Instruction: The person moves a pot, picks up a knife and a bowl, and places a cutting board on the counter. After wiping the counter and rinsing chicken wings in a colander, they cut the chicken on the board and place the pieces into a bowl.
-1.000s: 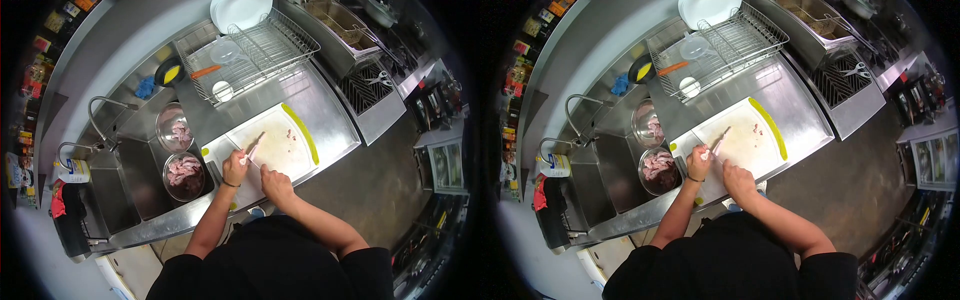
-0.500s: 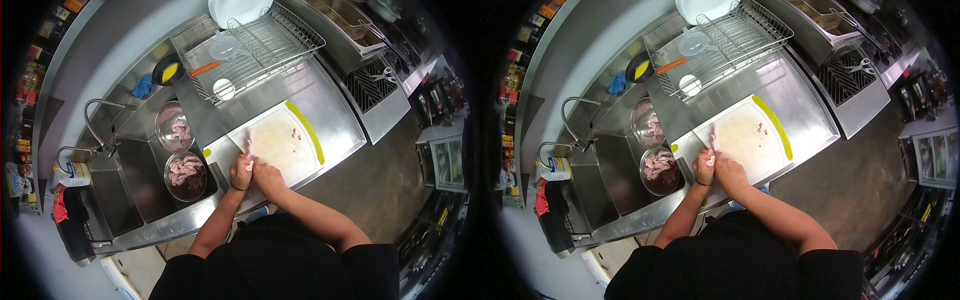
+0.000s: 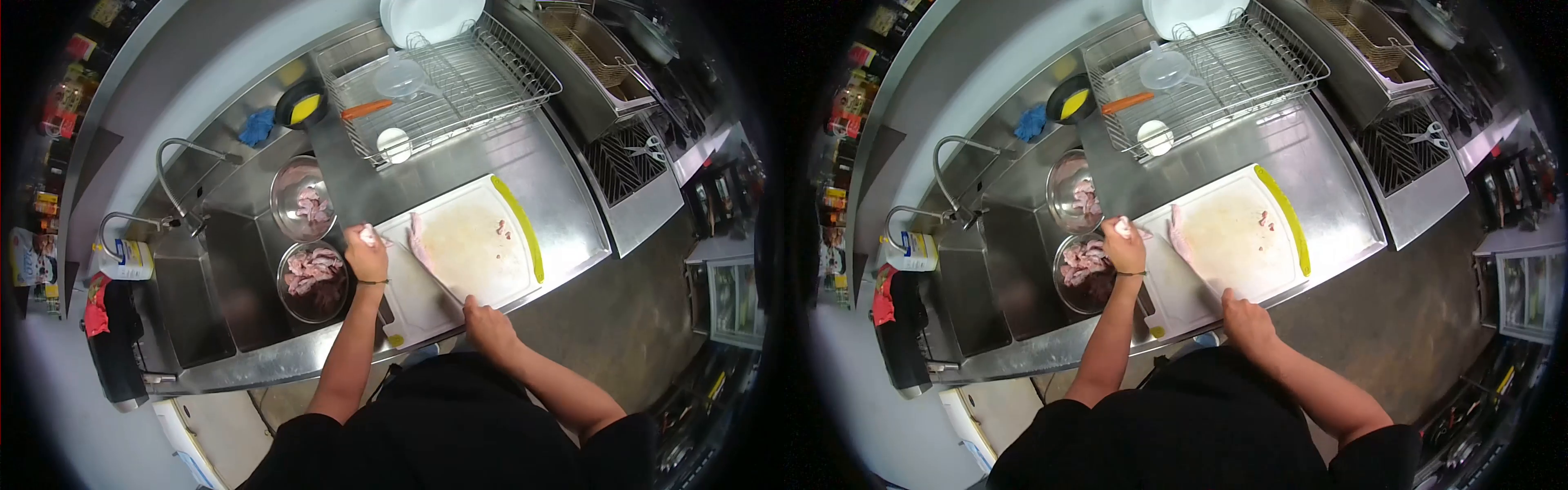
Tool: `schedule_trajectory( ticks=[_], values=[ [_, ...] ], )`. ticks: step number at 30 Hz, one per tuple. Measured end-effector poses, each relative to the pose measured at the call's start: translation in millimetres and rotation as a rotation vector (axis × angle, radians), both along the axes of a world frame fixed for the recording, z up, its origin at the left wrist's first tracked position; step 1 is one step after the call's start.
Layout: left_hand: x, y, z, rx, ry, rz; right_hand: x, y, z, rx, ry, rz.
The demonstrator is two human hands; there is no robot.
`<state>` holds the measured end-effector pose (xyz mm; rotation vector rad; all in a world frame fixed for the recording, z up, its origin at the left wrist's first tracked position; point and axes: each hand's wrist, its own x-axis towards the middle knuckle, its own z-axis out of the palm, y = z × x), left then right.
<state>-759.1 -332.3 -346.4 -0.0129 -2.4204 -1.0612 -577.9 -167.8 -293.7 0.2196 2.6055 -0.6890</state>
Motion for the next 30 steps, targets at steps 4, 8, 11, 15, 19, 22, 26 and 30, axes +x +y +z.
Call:
schedule_trajectory(
  ticks=[4,8,11,15,19,22,26,30],
  values=[
    [15.9,8.0,-2.4,0.07,0.013,-0.178,-9.8,16.8,-12.5,-0.027,0.025,-0.043],
    [29.1,1.2,-8.1,0.469,-0.298,-0.25,-9.8,52.5,0.7,-0.386,0.061,-0.098],
    [37.7,8.5,22.9,1.112,-0.667,-0.333,2.9,66.6,7.0,-0.457,0.084,-0.343],
    [37.7,16.3,13.7,0.598,-0.681,-0.603,22.5,87.8,-4.7,-0.319,0.192,-0.464],
    [32.6,28.7,32.0,-0.425,-0.282,-0.336,27.5,92.9,-15.0,-0.279,0.191,-0.436],
    [23.9,47.4,27.6,-0.551,-0.421,-0.215,25.3,90.1,-21.3,-0.344,0.21,-0.386],
    [12.4,49.1,4.7,-0.434,-0.414,-0.423,23.1,85.1,-23.1,-0.365,0.236,-0.408],
    [16.7,61.5,22.1,-0.251,-0.394,-0.534,25.2,91.5,-23.1,-0.404,0.244,-0.449]
  ],
)
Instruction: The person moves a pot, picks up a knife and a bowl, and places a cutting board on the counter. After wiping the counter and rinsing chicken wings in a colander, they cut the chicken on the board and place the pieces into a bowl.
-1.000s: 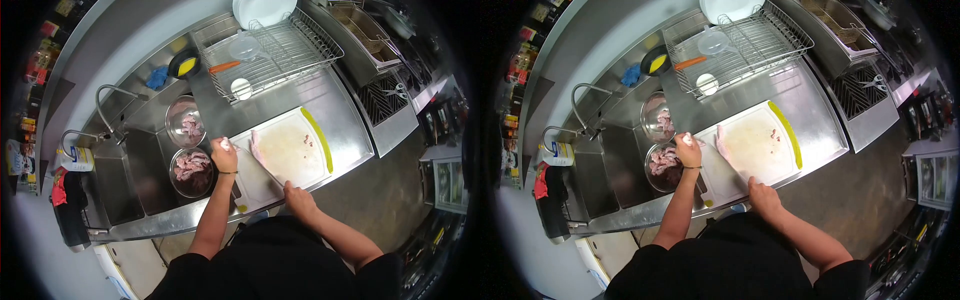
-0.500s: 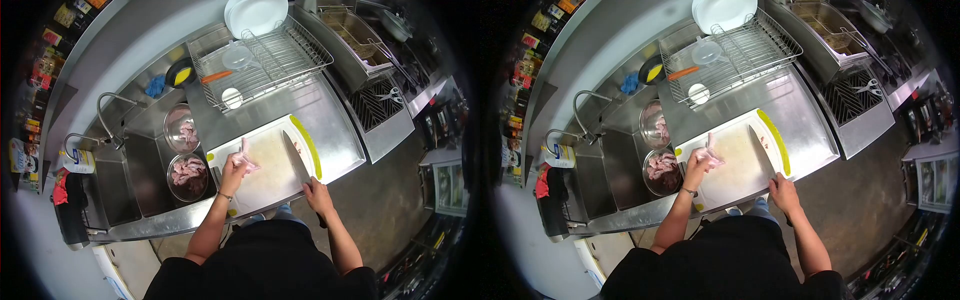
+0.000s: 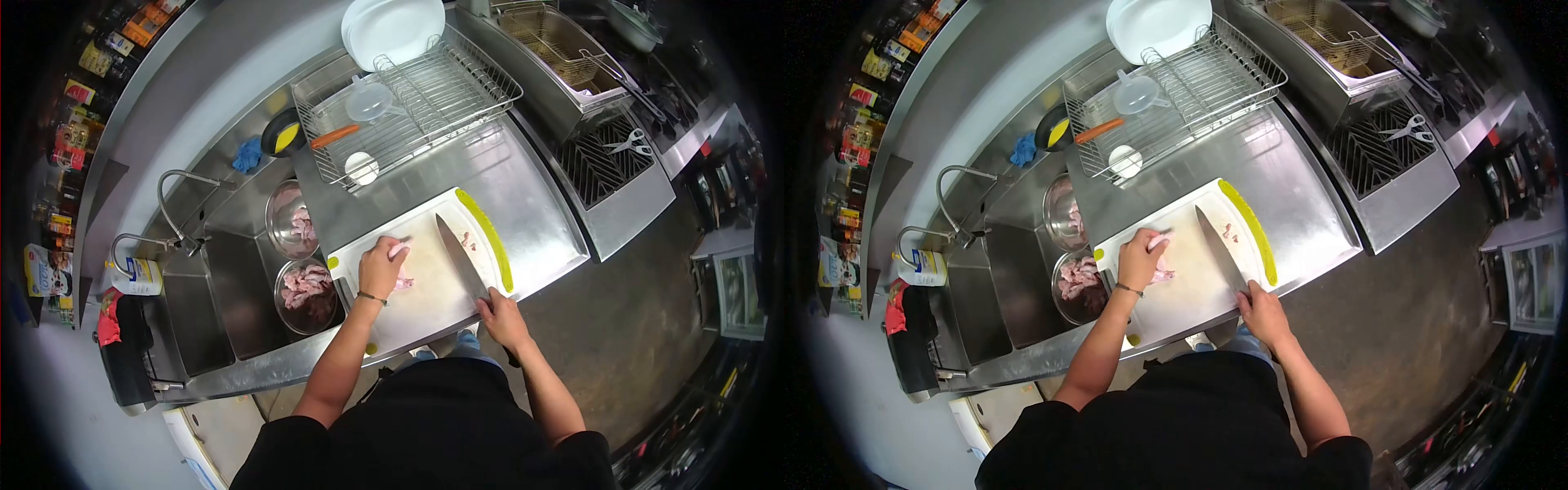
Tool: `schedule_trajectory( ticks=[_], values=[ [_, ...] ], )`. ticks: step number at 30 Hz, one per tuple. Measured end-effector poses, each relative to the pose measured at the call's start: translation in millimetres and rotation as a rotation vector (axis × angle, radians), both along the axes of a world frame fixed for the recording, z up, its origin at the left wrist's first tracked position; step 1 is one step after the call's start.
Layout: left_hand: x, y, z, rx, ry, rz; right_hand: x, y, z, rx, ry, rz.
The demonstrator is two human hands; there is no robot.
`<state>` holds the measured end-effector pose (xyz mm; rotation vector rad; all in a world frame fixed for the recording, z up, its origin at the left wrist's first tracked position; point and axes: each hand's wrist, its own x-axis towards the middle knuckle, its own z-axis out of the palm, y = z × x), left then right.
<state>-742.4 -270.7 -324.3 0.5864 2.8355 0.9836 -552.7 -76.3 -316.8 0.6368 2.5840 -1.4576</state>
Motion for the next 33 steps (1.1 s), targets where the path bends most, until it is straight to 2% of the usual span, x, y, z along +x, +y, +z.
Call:
schedule_trajectory(
  ticks=[2,3,4,6,7,8,10,11,12,14,15,17,18,20,21,25,27,28,30,33],
  values=[
    [1.0,6.1,9.5,0.264,-0.032,0.052,2.0,4.4,-2.3,-0.005,0.025,-0.021],
    [-2.1,7.6,15.9,0.359,-0.229,0.08,3.3,7.2,-3.6,-0.016,0.022,-0.028],
    [-4.8,9.7,21.9,0.357,-0.226,0.076,4.4,9.1,-3.9,-0.027,0.018,-0.033],
    [-8.6,13.9,35.7,1.079,-1.018,0.236,5.5,12.0,-0.6,-0.035,-0.001,-0.048],
    [-6.3,19.5,49.0,1.176,-1.206,0.302,5.6,12.9,1.4,-0.041,-0.022,-0.061],
    [-5.3,22.0,48.1,1.172,-1.203,0.298,5.7,13.3,2.5,-0.044,-0.016,-0.064],
    [-1.2,29.1,47.0,1.511,-1.498,0.149,6.5,13.4,3.3,-0.059,-0.015,-0.058],
    [0.3,33.9,46.4,1.521,-1.529,0.342,7.0,12.4,1.6,-0.061,-0.012,-0.062],
    [1.5,35.5,42.0,1.518,-1.53,0.34,7.9,10.6,0.0,-0.08,0.003,-0.066],
    [5.6,35.7,30.1,1.728,-1.583,-0.062,10.0,8.2,0.9,-0.098,0.013,-0.072],
    [7.3,37.2,30.0,1.728,-1.584,-0.062,10.2,6.8,5.4,-0.112,-0.004,-0.068],
    [10.3,40.0,30.1,1.404,-1.152,0.052,11.6,6.3,6.3,-0.124,-0.022,-0.063],
    [10.7,41.2,21.4,1.404,-1.153,0.053,13.1,5.2,3.0,-0.125,-0.012,-0.066],
    [12.3,43.0,-3.5,0.758,-0.355,-0.03,15.1,4.0,-0.7,-0.128,-0.003,-0.071],
    [17.3,44.2,-1.5,0.653,-0.319,-0.017,15.9,3.9,-1.3,-0.12,0.008,-0.073],
    [23.3,35.6,-27.9,0.567,-0.267,-0.017,16.8,4.5,-5.7,-0.044,0.029,-0.047],
    [28.2,26.7,-29.7,0.162,0.114,-0.186,17.0,2.0,-6.5,-0.008,0.043,-0.052],
    [33.7,28.6,-25.6,0.16,0.114,-0.188,16.9,0.1,-6.8,0.028,0.057,-0.056],
    [47.5,34.1,-16.3,-0.058,0.43,-0.061,15.2,-2.9,-6.4,0.059,0.038,-0.028],
    [49.8,27.3,-25.0,-0.093,0.36,0.037,11.5,-9.9,3.2,0.122,0.02,0.015]
  ],
)
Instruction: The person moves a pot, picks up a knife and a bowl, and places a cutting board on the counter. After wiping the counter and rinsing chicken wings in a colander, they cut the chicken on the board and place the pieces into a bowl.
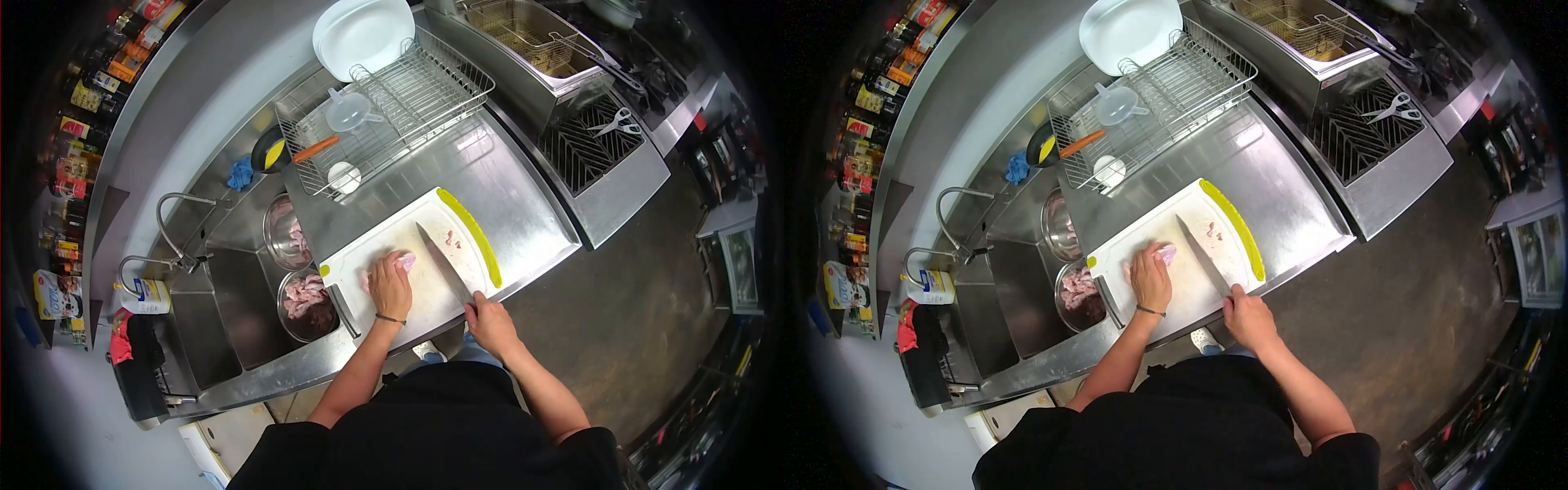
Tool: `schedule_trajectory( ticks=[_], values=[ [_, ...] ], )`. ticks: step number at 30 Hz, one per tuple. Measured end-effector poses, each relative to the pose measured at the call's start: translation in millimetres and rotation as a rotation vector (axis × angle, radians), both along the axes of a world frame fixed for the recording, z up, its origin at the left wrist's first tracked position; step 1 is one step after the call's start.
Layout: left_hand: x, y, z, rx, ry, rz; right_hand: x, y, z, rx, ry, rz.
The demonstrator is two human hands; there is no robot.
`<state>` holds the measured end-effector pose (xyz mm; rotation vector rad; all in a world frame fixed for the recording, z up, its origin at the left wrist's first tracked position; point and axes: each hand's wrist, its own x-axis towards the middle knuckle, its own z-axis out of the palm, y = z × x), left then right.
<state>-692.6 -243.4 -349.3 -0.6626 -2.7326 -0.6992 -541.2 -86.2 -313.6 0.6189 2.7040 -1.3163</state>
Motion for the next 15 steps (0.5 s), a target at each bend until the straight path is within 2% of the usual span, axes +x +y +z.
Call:
schedule_trajectory(
  ticks=[7,15],
  values=[
    [5.3,-4.5,-8.7,-0.02,0.059,0.022,-9.9,-14.9,51.4,0.178,-0.059,0.158],
    [4.4,0.0,-5.9,-0.036,0.048,-0.012,-5.6,-15.3,45.1,0.361,-0.176,0.223]
  ],
)
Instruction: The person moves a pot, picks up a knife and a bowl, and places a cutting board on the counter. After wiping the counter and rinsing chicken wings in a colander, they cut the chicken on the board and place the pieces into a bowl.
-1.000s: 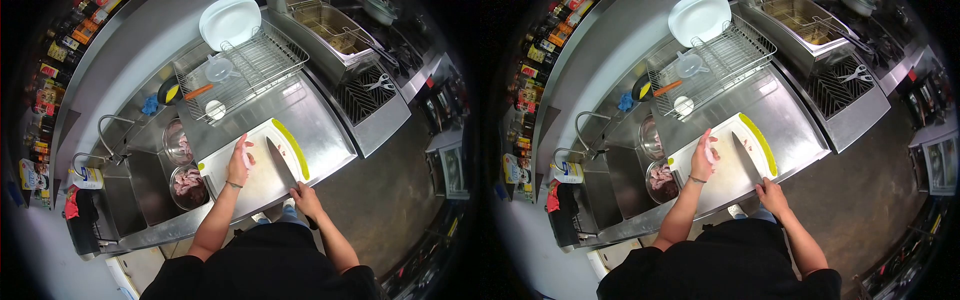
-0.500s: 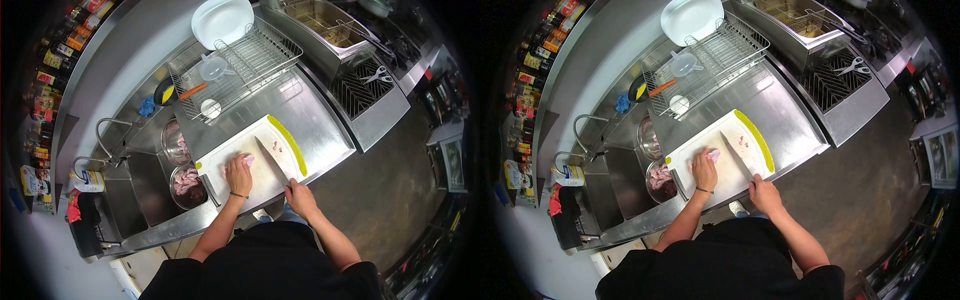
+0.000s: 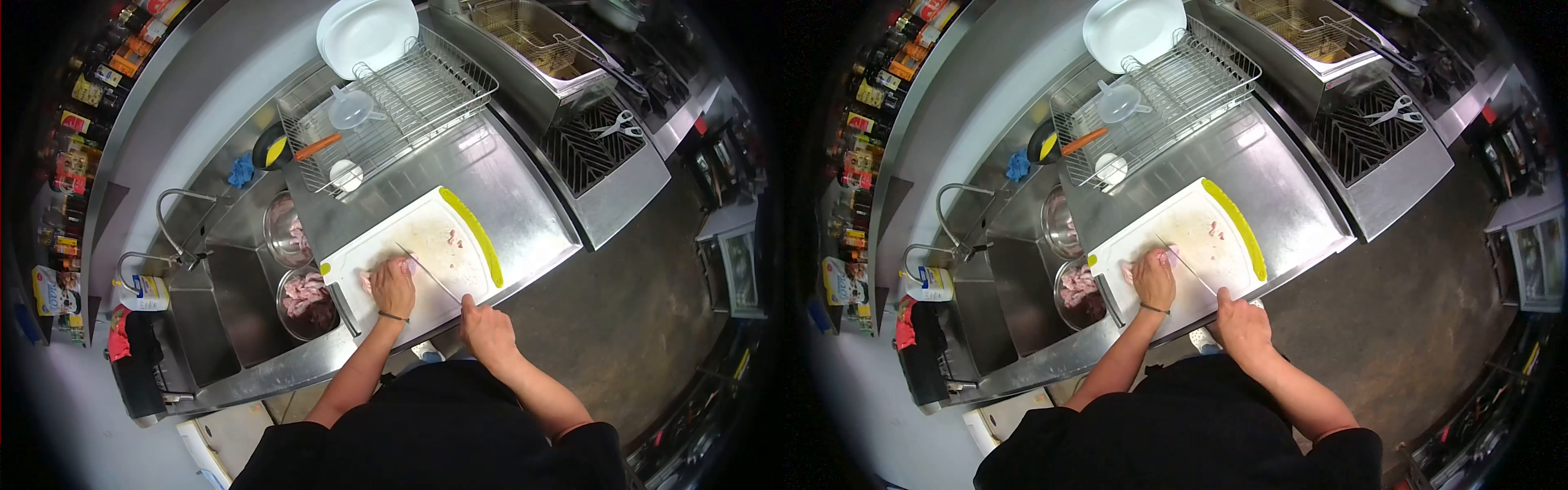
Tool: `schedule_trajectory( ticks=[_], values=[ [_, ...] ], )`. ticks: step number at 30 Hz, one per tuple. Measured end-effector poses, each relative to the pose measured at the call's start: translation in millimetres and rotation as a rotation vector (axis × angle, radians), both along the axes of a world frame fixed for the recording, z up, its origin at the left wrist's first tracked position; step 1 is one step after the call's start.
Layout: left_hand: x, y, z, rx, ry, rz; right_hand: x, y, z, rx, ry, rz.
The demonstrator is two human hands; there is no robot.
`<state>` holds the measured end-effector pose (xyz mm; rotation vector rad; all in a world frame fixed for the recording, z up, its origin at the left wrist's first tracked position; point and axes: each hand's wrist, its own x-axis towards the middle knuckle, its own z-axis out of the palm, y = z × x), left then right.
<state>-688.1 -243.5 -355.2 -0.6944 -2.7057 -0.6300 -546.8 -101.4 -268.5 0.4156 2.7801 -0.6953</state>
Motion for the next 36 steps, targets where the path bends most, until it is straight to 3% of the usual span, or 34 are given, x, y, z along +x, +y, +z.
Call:
schedule_trajectory(
  ticks=[4,6,7,11,14,17,22,36],
  values=[
    [-10.7,-2.4,-9.7,-0.004,0.097,-0.068,3.6,-0.1,3.9,0.106,-0.027,0.001],
    [-22.3,-2.5,-10.4,0.06,0.003,-0.193,8.2,-0.5,2.5,0.128,-0.027,-0.006],
    [-28.8,1.6,-3.5,0.086,0.075,-0.291,10.5,0.1,1.7,0.152,-0.025,-0.009],
    [-36.2,19.9,11.1,0.054,0.027,-0.416,19.8,3.7,1.0,0.171,-0.019,-0.039],
    [-26.0,36.5,18.5,-0.023,-0.038,-0.326,21.5,2.3,-1.9,0.135,-0.045,-0.086],
    [-27.5,41.7,-2.9,-0.017,-0.012,-0.266,22.5,1.7,-1.9,0.123,-0.08,-0.116],
    [-38.0,35.0,-14.2,-0.014,0.047,-0.323,19.1,-1.7,-1.1,-0.018,-0.1,-0.134],
    [-57.4,31.9,-8.3,-0.168,-0.077,-0.465,6.0,-12.6,-2.3,-0.008,-0.15,-0.149]
  ],
)
